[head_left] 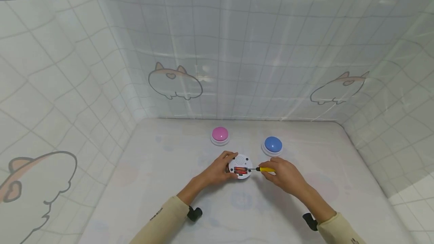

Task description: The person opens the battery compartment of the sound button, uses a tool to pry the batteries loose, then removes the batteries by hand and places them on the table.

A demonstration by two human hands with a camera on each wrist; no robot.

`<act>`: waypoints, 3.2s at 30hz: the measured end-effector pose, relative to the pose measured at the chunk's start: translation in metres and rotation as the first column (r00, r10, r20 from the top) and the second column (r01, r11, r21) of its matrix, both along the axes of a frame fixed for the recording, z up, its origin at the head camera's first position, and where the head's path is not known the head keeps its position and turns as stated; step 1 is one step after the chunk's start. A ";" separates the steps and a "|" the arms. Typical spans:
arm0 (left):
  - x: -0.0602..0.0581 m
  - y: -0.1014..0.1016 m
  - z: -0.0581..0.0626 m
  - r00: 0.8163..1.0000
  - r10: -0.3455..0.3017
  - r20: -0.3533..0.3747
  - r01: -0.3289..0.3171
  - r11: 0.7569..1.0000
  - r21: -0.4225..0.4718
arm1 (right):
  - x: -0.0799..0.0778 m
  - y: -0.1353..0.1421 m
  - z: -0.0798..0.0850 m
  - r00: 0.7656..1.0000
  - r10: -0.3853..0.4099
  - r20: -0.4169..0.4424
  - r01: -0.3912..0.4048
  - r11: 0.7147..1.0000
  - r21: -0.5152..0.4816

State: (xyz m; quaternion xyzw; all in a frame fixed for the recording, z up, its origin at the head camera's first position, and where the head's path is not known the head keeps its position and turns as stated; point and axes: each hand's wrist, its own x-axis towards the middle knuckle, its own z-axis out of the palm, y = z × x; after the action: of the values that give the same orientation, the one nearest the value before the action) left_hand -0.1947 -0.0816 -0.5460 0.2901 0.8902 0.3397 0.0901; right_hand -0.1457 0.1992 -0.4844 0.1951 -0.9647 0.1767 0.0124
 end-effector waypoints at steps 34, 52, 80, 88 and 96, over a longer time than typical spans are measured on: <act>-0.002 -0.003 -0.004 1.000 0.013 0.004 -0.013 1.000 -0.013 | -0.005 0.007 -0.008 0.995 -0.040 0.093 0.059 0.976 -0.210; -0.001 -0.003 -0.001 1.000 0.016 0.025 -0.015 1.000 -0.024 | -0.005 0.007 -0.006 0.996 -0.034 0.084 0.050 0.979 -0.198; 0.001 -0.001 0.000 1.000 0.005 0.022 -0.004 1.000 -0.031 | -0.003 0.015 0.001 1.000 -0.016 0.021 0.019 0.980 -0.197; 0.003 0.000 0.000 0.999 0.013 0.046 -0.012 1.000 -0.028 | -0.001 0.011 0.005 0.995 -0.042 0.089 0.059 0.980 -0.188; 0.004 0.002 0.001 0.999 0.006 0.053 -0.004 1.000 -0.027 | 0.000 0.005 0.004 0.988 -0.051 0.149 0.072 0.987 -0.141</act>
State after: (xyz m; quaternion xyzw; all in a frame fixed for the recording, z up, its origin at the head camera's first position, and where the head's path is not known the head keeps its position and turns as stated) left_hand -0.1911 -0.0798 -0.5445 0.2774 0.8927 0.3354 0.1168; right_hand -0.1459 0.2045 -0.4800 0.1504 -0.9531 0.2600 -0.0379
